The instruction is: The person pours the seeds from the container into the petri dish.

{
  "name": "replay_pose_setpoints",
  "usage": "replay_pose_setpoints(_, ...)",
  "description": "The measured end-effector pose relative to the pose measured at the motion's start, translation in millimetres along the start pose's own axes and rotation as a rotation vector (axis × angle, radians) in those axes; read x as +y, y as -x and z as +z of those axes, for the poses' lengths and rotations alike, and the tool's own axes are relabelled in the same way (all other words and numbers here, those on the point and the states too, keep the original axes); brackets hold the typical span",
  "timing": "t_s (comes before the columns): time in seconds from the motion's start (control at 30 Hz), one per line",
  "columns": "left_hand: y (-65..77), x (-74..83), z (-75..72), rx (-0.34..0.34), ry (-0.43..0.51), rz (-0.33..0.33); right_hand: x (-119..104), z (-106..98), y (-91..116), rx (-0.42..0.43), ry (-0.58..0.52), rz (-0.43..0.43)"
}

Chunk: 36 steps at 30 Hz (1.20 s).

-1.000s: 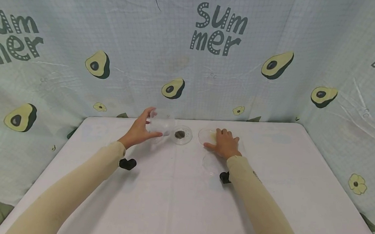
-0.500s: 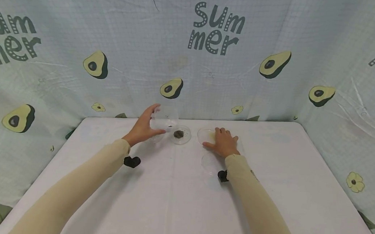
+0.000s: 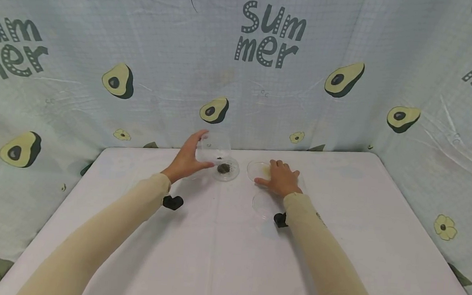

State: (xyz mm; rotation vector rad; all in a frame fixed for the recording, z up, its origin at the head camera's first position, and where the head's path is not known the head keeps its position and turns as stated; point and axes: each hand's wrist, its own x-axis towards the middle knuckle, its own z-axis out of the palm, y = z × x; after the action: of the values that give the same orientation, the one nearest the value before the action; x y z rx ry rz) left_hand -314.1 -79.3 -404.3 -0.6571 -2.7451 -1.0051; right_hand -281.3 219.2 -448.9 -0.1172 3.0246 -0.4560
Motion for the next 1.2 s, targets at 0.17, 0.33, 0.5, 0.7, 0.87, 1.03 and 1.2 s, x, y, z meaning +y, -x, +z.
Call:
replay_pose_setpoints(0.17, -2.8, 4.8, 5.2, -0.001, -0.026, -0.003, -1.5, -1.6, 1.0, -0.003, 0.006, -0.004)
replay_pose_setpoints(0.33, -6.1, 8.6, 8.7, 0.003, -0.058, 0.008, -4.2, -3.4, 1.7, -0.014, 0.002, -0.004)
replay_pose_setpoints(0.5, -8.7, 9.7, 12.3, 0.002, -0.087, 0.029, -7.4, -5.1, 2.8, -0.02, 0.004, -0.003)
replay_pose_setpoints(0.7, -9.8, 11.6, 15.9, 0.011, -0.094, 0.032, -6.6, -3.5, 0.2, -0.037, 0.012, 0.001)
replay_pose_setpoints(0.87, -11.0, 14.7, 18.5, 0.013, -0.113, 0.021, -6.1, -2.6, -0.8, -0.036, 0.019, 0.002)
replay_pose_setpoints(1.03, -12.7, 17.4, 21.4, 0.026, -0.13, 0.048, -4.1, -1.3, -1.3, -0.027, 0.028, 0.001)
replay_pose_setpoints(1.2, -15.5, 21.1, 24.8, 0.028, -0.135, 0.078, -3.0, -0.7, -2.2, -0.016, 0.028, 0.004)
